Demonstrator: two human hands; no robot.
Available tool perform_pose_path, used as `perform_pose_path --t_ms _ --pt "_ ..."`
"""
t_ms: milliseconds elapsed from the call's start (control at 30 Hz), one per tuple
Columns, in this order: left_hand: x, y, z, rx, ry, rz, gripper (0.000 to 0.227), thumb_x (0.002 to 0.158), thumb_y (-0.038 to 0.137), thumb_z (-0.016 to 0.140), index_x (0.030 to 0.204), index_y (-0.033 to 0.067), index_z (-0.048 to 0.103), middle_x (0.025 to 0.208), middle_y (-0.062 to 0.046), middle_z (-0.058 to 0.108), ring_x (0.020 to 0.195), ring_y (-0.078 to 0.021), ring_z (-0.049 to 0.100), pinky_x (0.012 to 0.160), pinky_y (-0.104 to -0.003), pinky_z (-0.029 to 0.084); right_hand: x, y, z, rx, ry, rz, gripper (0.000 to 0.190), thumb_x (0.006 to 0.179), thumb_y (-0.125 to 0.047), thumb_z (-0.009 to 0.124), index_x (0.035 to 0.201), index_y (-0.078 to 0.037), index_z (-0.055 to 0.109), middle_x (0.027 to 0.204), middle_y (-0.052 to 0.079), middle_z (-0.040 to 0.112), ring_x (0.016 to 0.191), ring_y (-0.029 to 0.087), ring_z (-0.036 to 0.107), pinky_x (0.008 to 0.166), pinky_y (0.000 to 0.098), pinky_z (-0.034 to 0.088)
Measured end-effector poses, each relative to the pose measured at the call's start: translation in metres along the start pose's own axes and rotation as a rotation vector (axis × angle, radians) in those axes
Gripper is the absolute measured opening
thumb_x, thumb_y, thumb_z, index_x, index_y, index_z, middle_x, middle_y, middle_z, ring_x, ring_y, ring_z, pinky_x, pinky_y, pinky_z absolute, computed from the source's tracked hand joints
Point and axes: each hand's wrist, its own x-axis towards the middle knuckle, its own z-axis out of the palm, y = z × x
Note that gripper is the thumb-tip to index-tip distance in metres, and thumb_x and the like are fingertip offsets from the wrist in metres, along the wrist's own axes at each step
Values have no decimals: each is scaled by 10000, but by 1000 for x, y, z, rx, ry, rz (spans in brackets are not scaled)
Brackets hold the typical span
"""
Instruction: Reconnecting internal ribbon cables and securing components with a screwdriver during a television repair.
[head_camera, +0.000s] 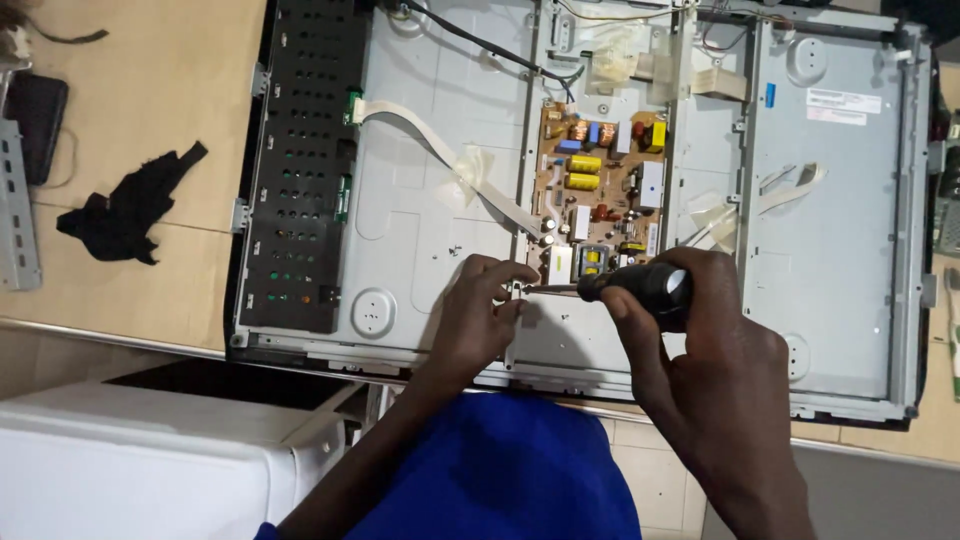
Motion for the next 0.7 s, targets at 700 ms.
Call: perform_pose_path --t_ms 700 --pt "7 -9 5 44 -23 29 406 819 -87 708 1118 184 754 1090 -86 585 1020 -265 667 787 -373 599 9 -7 2 13 -38 29 435 1004 -457 587 1230 -99 492 926 90 784 718 389 735 644 540 526"
